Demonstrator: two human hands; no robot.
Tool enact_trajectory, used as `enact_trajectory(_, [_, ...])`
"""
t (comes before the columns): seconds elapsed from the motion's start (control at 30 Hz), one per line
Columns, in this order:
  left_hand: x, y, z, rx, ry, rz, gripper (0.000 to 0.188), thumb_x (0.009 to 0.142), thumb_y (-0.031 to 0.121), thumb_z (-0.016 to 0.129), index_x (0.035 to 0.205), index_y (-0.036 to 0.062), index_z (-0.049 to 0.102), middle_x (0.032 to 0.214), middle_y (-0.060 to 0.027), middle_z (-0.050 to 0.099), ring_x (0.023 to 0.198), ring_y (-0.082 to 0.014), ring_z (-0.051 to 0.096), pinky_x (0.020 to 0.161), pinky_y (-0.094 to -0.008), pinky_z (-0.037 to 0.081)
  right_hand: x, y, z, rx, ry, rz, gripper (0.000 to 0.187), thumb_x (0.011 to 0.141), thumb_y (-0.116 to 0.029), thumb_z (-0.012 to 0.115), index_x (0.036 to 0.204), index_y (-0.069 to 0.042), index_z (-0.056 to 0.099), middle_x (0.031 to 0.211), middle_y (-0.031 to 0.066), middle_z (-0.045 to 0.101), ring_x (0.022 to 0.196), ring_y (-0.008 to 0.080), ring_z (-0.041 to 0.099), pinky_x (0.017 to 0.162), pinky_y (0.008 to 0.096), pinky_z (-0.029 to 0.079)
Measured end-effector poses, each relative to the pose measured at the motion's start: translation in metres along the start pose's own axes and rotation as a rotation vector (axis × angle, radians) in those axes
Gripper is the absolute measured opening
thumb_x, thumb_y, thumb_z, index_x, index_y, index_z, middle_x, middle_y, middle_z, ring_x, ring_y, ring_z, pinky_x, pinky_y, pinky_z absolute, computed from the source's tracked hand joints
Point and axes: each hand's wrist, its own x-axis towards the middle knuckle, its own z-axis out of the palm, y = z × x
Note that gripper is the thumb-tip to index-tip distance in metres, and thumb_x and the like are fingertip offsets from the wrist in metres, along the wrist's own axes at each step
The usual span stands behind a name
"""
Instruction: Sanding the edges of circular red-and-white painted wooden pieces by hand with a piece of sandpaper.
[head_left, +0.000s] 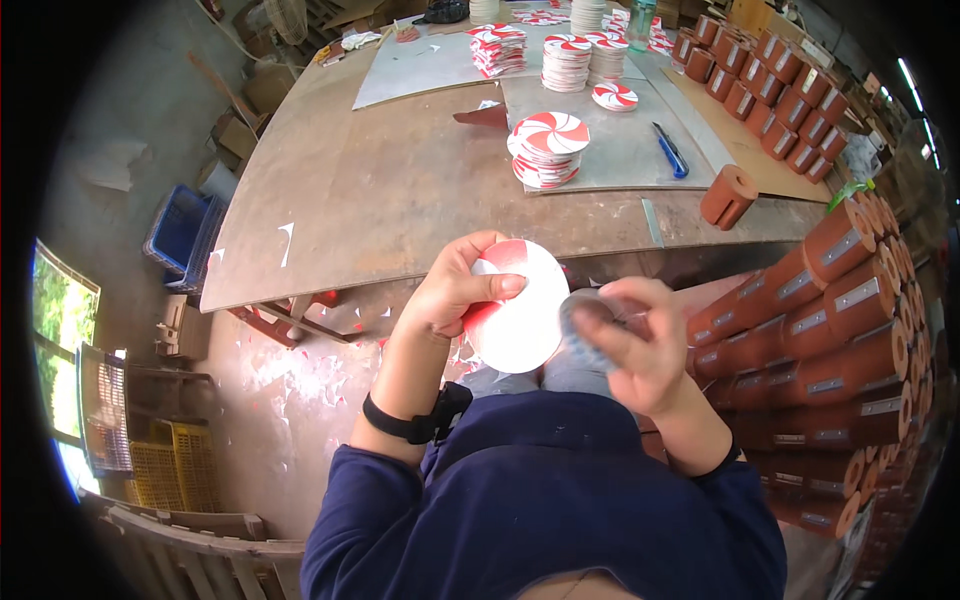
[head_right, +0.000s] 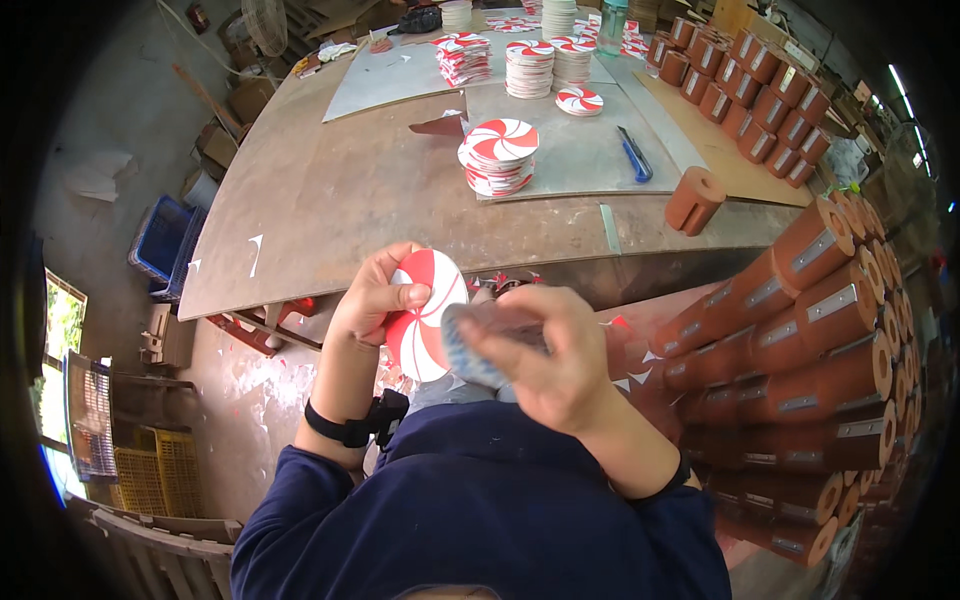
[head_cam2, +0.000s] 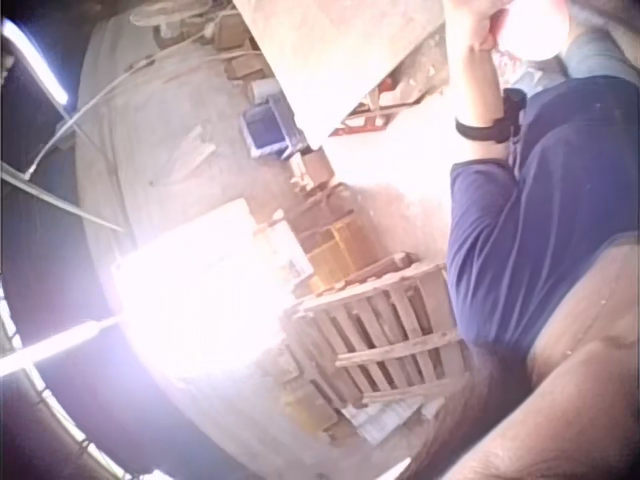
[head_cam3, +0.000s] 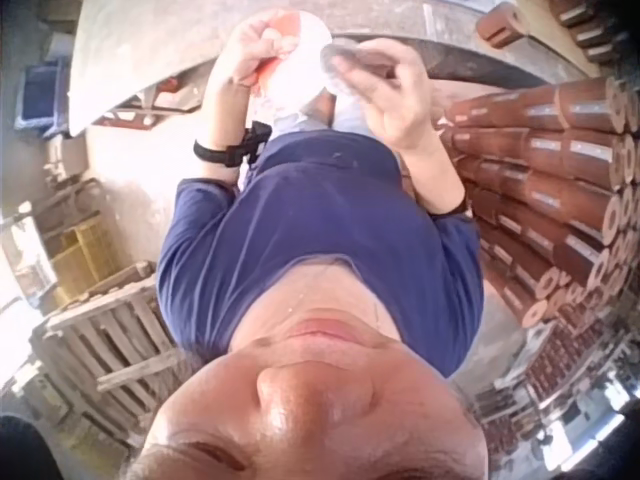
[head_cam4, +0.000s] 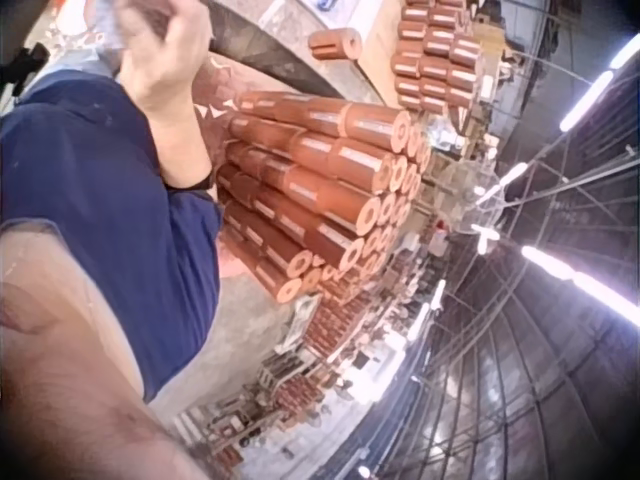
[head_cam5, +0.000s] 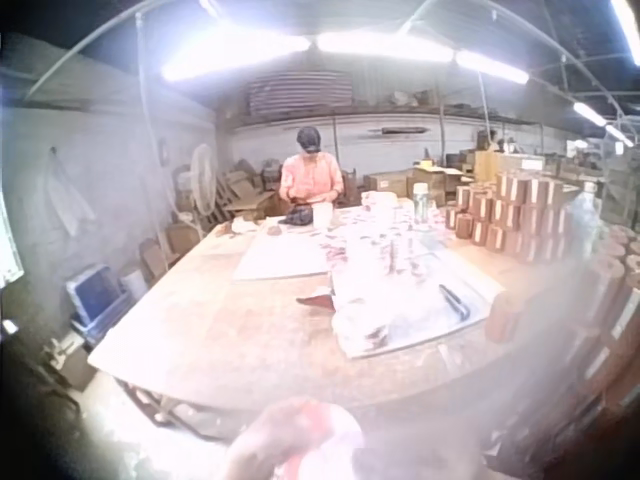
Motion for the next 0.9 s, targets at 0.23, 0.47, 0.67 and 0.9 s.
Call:
enact_trajectory(0.23, [0.003,0.004,-0.006,-0.047,-0.022,-0.037,0.029,0.063,-0.002,0.070,0.088,-0.0010,0.055,0.078,-0.0080,0.061,0.069,-0.0147,0.060,0.065,-0.0277,0.050,-0.026,0.031,0.003,-0.088,-0.089,0.141,0.047,0.056,0.005,0.060,0.101,-0.009,0.063,0.094,0.0115,0.049,0.076,0.0251,0.054,0.063,0.0302,0.046])
enact_trajectory(0.47, [0.005,0.000,-0.005,-0.047,-0.056,-0.056,0.032,0.064,-0.002,0.070,0.092,-0.0027,0.055,0.081,-0.0098,0.061,0.071,-0.0160,0.060,0.068,-0.0284,0.050,-0.004,0.001,0.008,0.122,-0.142,-0.023,0.045,0.060,0.003,0.062,0.103,-0.011,0.062,0.097,0.0115,0.047,0.082,0.0226,0.053,0.064,0.0291,0.047])
enact_trajectory(0.67, [0.008,-0.006,-0.011,-0.072,0.022,-0.070,0.029,0.066,0.000,0.068,0.092,-0.0028,0.054,0.082,-0.0099,0.061,0.072,-0.0162,0.061,0.068,-0.0282,0.050,-0.017,0.021,0.006,-0.129,-0.124,0.068,0.040,0.064,-0.003,0.062,0.102,-0.012,0.062,0.090,0.0146,0.050,0.075,0.0271,0.054,0.062,0.0324,0.046])
enact_trajectory(0.9, [0.005,0.000,-0.005,-0.086,0.069,-0.052,0.029,0.069,0.003,0.066,0.094,-0.0046,0.053,0.082,-0.0111,0.061,0.073,-0.0166,0.061,0.069,-0.0290,0.050,-0.005,0.018,0.005,-0.154,0.053,0.033,0.040,0.064,-0.001,0.062,0.102,-0.011,0.062,0.091,0.0122,0.051,0.076,0.0257,0.054,0.062,0.0303,0.046])
